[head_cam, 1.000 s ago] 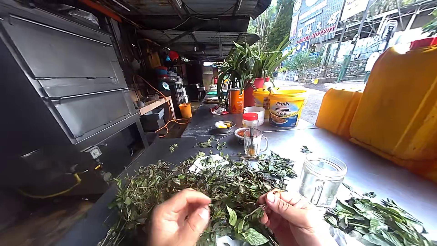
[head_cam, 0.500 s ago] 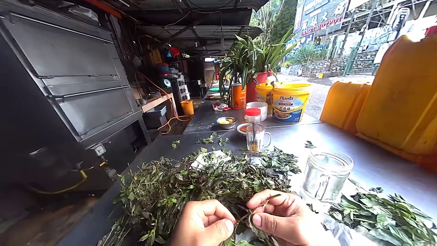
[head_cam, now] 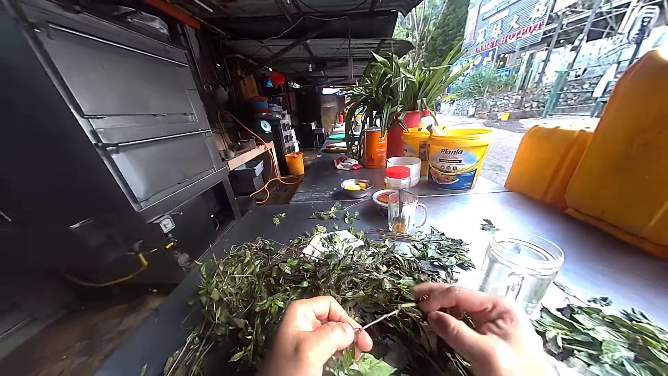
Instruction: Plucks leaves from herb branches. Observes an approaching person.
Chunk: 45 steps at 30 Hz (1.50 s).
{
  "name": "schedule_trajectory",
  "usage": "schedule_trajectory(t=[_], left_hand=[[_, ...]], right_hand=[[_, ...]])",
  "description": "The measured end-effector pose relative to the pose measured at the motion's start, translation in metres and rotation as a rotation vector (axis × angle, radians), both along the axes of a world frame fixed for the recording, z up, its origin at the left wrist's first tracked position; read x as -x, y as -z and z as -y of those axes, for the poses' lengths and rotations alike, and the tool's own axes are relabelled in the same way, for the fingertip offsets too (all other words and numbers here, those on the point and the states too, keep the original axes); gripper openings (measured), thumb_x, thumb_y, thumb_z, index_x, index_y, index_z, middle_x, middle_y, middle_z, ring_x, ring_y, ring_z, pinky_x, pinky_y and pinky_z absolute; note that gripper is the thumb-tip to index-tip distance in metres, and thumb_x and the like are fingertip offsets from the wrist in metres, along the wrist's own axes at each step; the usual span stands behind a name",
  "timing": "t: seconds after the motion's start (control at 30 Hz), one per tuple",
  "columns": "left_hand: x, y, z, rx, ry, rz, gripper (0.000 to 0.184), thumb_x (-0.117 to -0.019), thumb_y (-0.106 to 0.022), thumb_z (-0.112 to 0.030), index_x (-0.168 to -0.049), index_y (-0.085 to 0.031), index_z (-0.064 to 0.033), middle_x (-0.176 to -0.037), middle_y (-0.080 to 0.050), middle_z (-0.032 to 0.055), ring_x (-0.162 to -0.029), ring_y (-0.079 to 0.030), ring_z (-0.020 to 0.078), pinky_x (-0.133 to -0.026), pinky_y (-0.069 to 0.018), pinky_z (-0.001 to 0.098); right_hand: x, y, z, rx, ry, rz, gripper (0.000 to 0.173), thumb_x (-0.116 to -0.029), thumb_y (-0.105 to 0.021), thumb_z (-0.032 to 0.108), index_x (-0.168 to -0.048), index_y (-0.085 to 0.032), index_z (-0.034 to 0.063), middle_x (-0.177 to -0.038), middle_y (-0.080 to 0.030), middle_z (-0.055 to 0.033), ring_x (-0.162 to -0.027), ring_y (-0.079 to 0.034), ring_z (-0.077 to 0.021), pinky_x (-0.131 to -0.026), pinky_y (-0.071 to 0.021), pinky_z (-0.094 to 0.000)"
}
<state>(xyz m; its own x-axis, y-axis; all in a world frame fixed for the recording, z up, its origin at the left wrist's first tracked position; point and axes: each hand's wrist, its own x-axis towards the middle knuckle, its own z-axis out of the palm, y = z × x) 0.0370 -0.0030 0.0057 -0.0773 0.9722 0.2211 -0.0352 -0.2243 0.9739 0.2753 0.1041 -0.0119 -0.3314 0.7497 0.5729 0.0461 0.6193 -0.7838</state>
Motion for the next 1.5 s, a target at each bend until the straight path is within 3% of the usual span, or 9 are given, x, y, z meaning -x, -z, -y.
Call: schedule_trajectory(t=[0.1,0.23,0.3,0.4,0.47,0.57,0.87,1.07,1.5], left_hand=[[-0.004,0.000,0.001,-0.004,-0.053,-0.143,0.016,-0.0904,-0.055,-0.001,-0.084,-0.069,-0.0027,-0.083,-0.077,0.0111,-0.073,-0.073,0.0161,-0.068,-0.0592,0.0307],[-0.012,0.003,0.001,-0.009,-0.034,-0.273,0.013,-0.0906,-0.058,0.000,-0.086,-0.069,-0.0034,-0.084,-0.076,0.0067,-0.069,-0.071,0.0119,-0.063,-0.0585,0.0273],[-0.013,0.004,0.000,-0.033,0.028,-0.225,0.012,-0.0915,-0.058,0.002,-0.089,-0.069,-0.0016,-0.083,-0.076,0.0074,-0.070,-0.071,0.0122,-0.064,-0.0591,0.0279],[-0.013,0.004,-0.001,-0.070,0.040,-0.164,0.010,-0.0925,-0.061,0.002,-0.094,-0.070,-0.0009,-0.080,-0.072,0.0045,-0.068,-0.068,0.0100,-0.063,-0.0577,0.0265],[-0.012,0.002,0.000,-0.088,-0.008,-0.113,0.009,-0.0923,-0.062,0.002,-0.097,-0.069,-0.0011,-0.080,-0.072,0.0041,-0.068,-0.069,0.0112,-0.063,-0.0597,0.0289],[-0.010,-0.002,0.002,-0.121,-0.125,-0.077,0.011,-0.0922,-0.060,0.004,-0.097,-0.068,-0.0011,-0.077,-0.072,0.0053,-0.065,-0.071,0.0152,-0.063,-0.0622,0.0325],[0.004,0.008,-0.002,-0.464,-0.336,-0.370,0.005,-0.0894,-0.068,-0.006,-0.089,-0.073,-0.0073,-0.107,-0.074,0.0083,-0.093,-0.071,0.0152,-0.071,-0.0599,0.0280],[-0.001,0.004,0.000,-0.405,-0.167,-0.503,0.048,-0.0909,-0.072,-0.030,-0.131,-0.065,-0.0045,-0.134,-0.066,0.0083,-0.115,-0.064,0.0194,-0.085,-0.0574,0.0374],[0.000,0.009,0.000,-0.699,-0.293,-0.477,0.033,-0.0939,-0.065,-0.026,-0.119,-0.068,-0.0049,-0.119,-0.070,0.0115,-0.104,-0.067,0.0192,-0.080,-0.0581,0.0325]], right_hand=[[0.006,0.001,0.003,-0.302,0.168,0.148,0.019,-0.0822,-0.065,0.027,-0.092,-0.078,0.0174,-0.125,-0.073,-0.0040,-0.113,-0.067,-0.0152,-0.091,-0.0547,-0.0376],[0.011,0.001,0.003,-0.350,-0.040,0.322,0.039,-0.0875,-0.072,0.033,-0.124,-0.075,0.0215,-0.142,-0.064,-0.0021,-0.129,-0.058,-0.0259,-0.099,-0.0497,-0.0556],[0.016,0.006,0.002,-0.364,-0.120,0.411,0.024,-0.0937,-0.071,0.032,-0.114,-0.079,0.0226,-0.144,-0.063,0.0015,-0.133,-0.055,-0.0239,-0.101,-0.0456,-0.0553],[0.015,0.011,-0.001,-0.309,-0.205,0.324,0.016,-0.0994,-0.066,0.021,-0.094,-0.080,0.0150,-0.122,-0.075,0.0026,-0.115,-0.065,-0.0138,-0.097,-0.0500,-0.0425],[0.010,0.008,-0.002,-0.170,-0.254,0.187,0.015,-0.0990,-0.067,0.013,-0.094,-0.079,0.0069,-0.091,-0.078,-0.0005,-0.084,-0.072,-0.0065,-0.078,-0.0604,-0.0294],[0.006,0.000,0.003,0.104,-0.302,0.015,0.013,-0.0980,-0.066,0.007,-0.096,-0.078,0.0039,-0.071,-0.070,0.0008,-0.057,-0.061,-0.0027,-0.053,-0.0533,-0.0218],[0.005,-0.005,0.006,0.241,-0.317,-0.106,0.015,-0.0971,-0.065,0.005,-0.099,-0.079,0.0065,-0.070,-0.067,0.0054,-0.053,-0.050,0.0028,-0.049,-0.0420,-0.0172],[0.007,-0.007,0.011,0.340,-0.475,-0.161,0.018,-0.0985,-0.063,0.005,-0.099,-0.080,0.0089,-0.068,-0.066,0.0055,-0.055,-0.051,0.0020,-0.051,-0.0431,-0.0179],[0.010,-0.005,0.013,0.574,-0.632,-0.100,0.022,-0.1003,-0.059,0.008,-0.098,-0.080,0.0053,-0.063,-0.064,0.0041,-0.052,-0.050,-0.0002,-0.050,-0.0425,-0.0203]])
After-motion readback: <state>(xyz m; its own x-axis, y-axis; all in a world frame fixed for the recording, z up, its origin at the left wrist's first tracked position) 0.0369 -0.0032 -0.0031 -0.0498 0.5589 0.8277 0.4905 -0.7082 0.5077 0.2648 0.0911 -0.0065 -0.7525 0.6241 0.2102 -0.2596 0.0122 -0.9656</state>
